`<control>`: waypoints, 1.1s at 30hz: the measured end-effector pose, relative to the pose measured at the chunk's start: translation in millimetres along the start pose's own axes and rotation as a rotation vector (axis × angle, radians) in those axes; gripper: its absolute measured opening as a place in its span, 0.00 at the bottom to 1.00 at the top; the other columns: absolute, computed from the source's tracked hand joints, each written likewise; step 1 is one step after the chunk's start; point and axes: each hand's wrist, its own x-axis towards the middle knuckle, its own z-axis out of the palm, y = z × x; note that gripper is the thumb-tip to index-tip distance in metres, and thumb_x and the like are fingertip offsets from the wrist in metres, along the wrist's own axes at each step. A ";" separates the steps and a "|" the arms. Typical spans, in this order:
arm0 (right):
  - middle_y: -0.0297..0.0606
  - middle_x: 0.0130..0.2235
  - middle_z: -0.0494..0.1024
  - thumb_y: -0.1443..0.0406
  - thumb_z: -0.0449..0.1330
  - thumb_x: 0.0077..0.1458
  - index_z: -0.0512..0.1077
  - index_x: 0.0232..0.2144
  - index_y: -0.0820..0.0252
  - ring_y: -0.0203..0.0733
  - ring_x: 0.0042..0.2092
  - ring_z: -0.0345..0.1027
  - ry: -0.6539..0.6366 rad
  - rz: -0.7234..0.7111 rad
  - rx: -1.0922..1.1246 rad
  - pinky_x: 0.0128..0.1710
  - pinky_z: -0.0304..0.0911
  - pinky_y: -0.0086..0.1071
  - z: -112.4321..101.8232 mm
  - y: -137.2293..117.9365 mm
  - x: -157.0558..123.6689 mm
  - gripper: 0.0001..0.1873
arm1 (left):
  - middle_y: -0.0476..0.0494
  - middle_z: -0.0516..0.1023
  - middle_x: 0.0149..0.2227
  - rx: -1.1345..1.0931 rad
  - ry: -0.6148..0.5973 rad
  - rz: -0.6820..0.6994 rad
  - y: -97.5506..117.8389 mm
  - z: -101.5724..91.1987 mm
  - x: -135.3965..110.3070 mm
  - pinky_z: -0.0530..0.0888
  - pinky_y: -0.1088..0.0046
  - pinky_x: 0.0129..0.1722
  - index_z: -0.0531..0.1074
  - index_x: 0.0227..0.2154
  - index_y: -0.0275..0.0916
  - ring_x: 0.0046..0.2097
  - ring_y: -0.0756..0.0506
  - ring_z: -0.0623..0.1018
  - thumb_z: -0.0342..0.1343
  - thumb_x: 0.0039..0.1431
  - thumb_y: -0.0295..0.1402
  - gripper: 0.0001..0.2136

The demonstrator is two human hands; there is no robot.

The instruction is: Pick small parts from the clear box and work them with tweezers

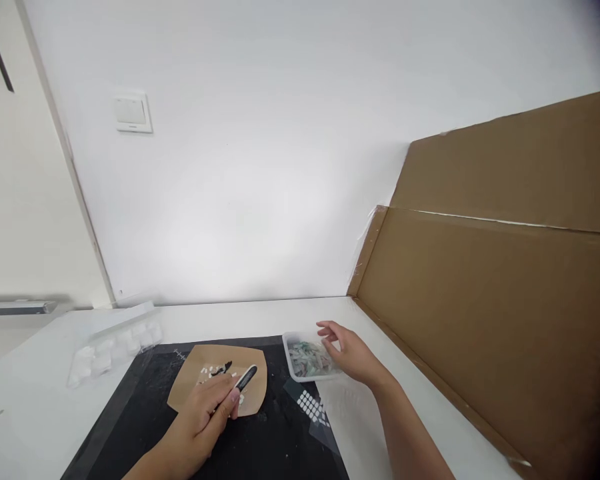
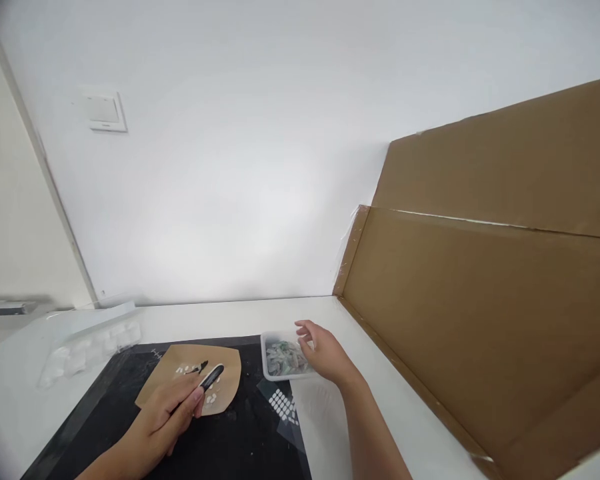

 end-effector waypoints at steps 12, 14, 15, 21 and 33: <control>0.42 0.53 0.80 0.49 0.75 0.43 0.77 0.51 0.52 0.56 0.54 0.73 -0.126 0.056 -0.107 0.52 0.65 0.40 3.4 -7.3 -6.2 0.34 | 0.47 0.72 0.29 -0.014 0.048 0.014 0.9 2.0 -1.3 0.69 0.72 0.37 0.66 0.28 0.40 0.35 0.46 0.74 0.41 0.76 0.38 0.19; 0.41 0.52 0.80 0.52 0.76 0.41 0.78 0.49 0.52 0.55 0.52 0.72 -0.121 0.064 -0.109 0.51 0.65 0.39 6.1 -5.1 -4.3 0.32 | 0.46 0.72 0.29 -0.029 0.062 0.015 3.9 1.4 -0.8 0.70 0.73 0.35 0.66 0.27 0.40 0.35 0.46 0.75 0.42 0.76 0.38 0.19; 0.40 0.51 0.80 0.53 0.76 0.41 0.78 0.49 0.51 0.54 0.52 0.72 -0.122 0.071 -0.104 0.50 0.65 0.39 7.3 -3.6 -3.6 0.31 | 0.46 0.72 0.29 -0.032 0.068 0.015 5.1 1.1 -0.4 0.70 0.73 0.34 0.66 0.27 0.40 0.35 0.46 0.75 0.42 0.76 0.38 0.19; 0.39 0.46 0.80 0.58 0.75 0.42 0.79 0.43 0.52 0.52 0.48 0.73 -0.120 0.087 -0.067 0.45 0.65 0.37 10.2 4.5 -1.9 0.24 | 0.45 0.72 0.29 -0.004 0.074 0.053 4.7 0.7 -0.4 0.71 0.74 0.32 0.67 0.27 0.40 0.35 0.46 0.75 0.42 0.76 0.37 0.20; 0.38 0.40 0.79 0.59 0.66 0.53 0.79 0.39 0.54 0.47 0.41 0.73 -0.052 0.001 -0.043 0.42 0.65 0.36 5.2 5.0 0.1 0.11 | 0.46 0.71 0.27 -0.064 0.113 0.041 9.9 1.1 0.1 0.70 0.75 0.28 0.67 0.26 0.41 0.30 0.47 0.73 0.43 0.75 0.41 0.21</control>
